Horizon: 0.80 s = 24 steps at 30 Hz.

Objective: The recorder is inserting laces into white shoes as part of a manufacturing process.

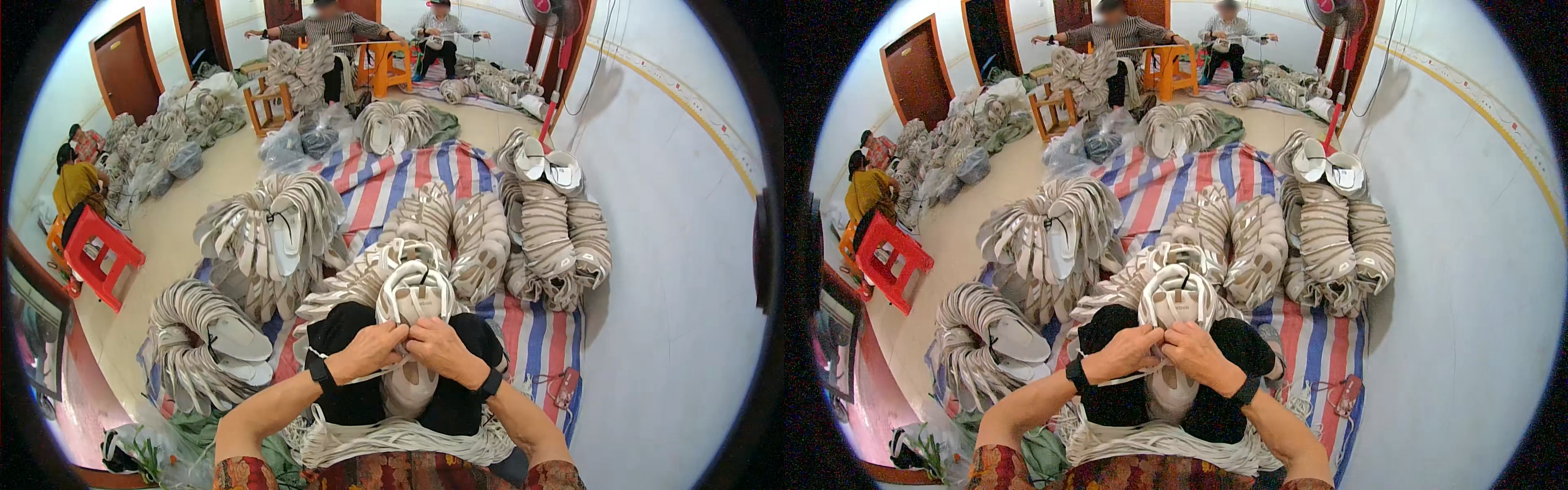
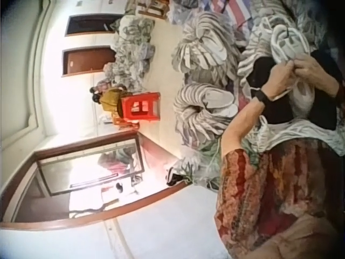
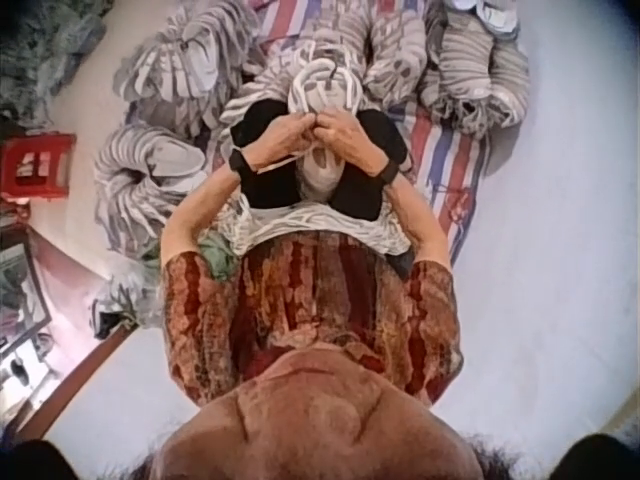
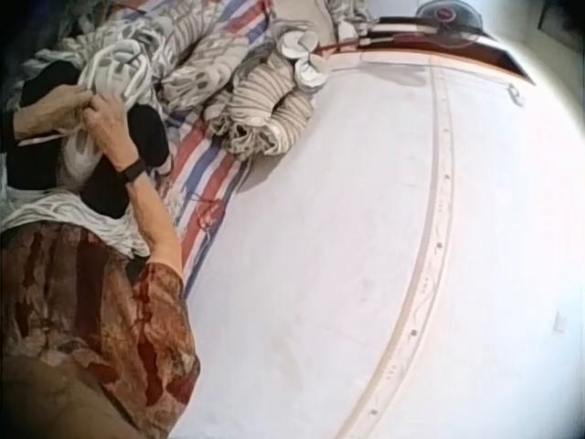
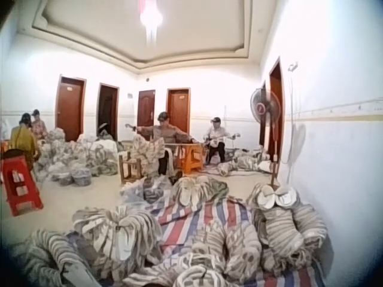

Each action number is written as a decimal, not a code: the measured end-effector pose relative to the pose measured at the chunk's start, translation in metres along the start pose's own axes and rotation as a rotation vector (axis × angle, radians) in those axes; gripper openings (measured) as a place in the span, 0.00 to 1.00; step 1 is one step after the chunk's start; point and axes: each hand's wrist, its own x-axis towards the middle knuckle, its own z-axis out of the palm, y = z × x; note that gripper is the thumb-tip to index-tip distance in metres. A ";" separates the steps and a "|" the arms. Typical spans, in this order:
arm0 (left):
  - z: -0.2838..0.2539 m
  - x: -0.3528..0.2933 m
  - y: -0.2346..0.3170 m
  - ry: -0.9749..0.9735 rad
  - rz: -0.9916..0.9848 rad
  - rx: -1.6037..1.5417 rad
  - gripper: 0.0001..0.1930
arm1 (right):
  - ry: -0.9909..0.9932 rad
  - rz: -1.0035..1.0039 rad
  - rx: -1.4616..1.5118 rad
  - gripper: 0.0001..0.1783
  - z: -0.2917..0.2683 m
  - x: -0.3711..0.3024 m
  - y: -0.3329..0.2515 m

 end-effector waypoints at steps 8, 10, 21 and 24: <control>0.004 -0.005 0.004 0.066 -0.035 -0.061 0.16 | -0.082 0.000 0.004 0.02 0.004 0.006 0.009; 0.004 -0.007 0.003 0.068 -0.035 -0.064 0.16 | -0.090 -0.034 0.035 0.01 0.003 0.008 0.011; 0.010 -0.006 0.000 0.123 -0.082 -0.154 0.13 | -0.124 -0.010 -0.007 0.02 0.004 0.010 0.014; 0.010 -0.007 0.001 0.121 -0.095 -0.169 0.13 | -0.149 -0.012 0.004 0.02 0.005 0.010 0.015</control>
